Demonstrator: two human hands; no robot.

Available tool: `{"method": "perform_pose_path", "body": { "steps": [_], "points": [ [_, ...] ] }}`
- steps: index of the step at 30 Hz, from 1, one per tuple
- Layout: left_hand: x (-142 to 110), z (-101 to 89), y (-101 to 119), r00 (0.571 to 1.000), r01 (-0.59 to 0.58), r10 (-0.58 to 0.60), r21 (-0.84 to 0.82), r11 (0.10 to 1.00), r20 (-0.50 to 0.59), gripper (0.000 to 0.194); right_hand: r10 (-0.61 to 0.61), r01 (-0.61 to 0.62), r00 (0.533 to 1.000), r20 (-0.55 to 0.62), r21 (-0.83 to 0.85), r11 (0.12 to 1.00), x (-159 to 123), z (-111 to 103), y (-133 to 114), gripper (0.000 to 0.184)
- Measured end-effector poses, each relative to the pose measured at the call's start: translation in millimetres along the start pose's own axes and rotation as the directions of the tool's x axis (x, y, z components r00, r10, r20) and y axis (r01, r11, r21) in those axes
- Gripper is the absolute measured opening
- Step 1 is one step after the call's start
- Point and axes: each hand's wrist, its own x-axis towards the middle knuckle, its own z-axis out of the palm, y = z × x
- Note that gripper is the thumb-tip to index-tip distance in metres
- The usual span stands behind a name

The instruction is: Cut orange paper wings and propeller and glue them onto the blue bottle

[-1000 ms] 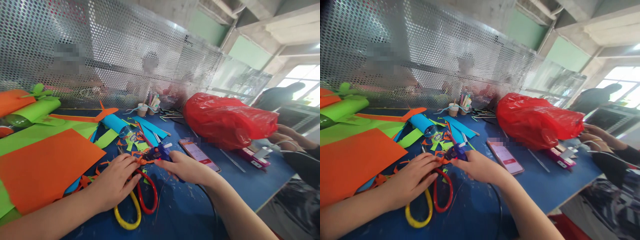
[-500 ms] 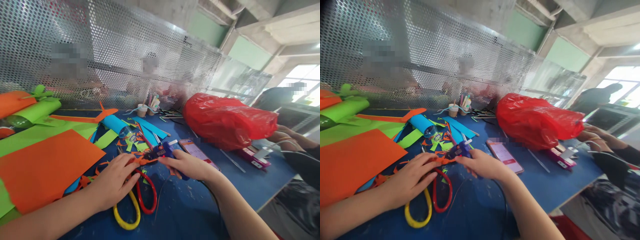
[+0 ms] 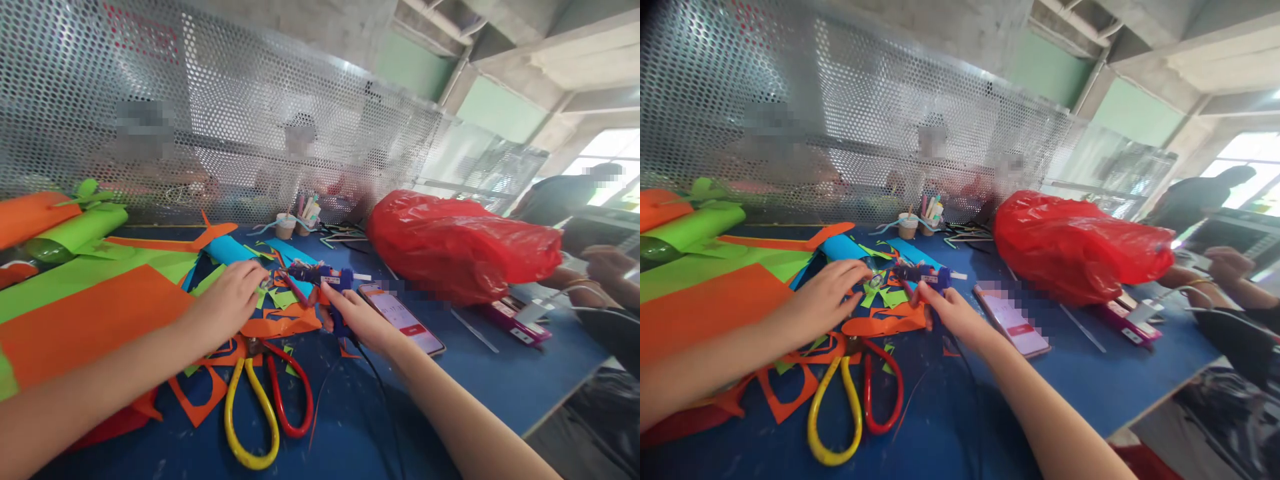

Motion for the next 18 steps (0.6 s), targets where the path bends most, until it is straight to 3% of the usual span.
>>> {"method": "perform_pose_path", "body": {
  "steps": [4,8,12,18],
  "points": [
    [22.2,12.7,-31.9,1.0,-0.018,0.017,0.048,0.999,0.012,0.04,-0.036,0.035,0.999,-0.032,-0.04,0.999,-3.3,12.8,-2.5,0.05],
    [23.7,30.3,-50.7,0.999,-0.032,0.032,0.052,0.998,-0.009,0.039,-0.044,0.036,0.993,-0.106,-0.079,0.996,-4.4,18.4,0.4,0.047],
    [18.8,31.5,-55.1,0.997,-0.052,0.054,0.041,0.998,-0.055,0.034,-0.053,0.039,0.989,-0.141,-0.101,0.994,-4.9,19.7,3.2,0.045],
    [15.2,22.7,-43.8,0.99,-0.07,0.075,0.04,0.997,-0.12,0.035,-0.076,0.058,0.983,-0.166,-0.109,0.992,-9.5,22.5,-0.2,0.044]
  ]
}}
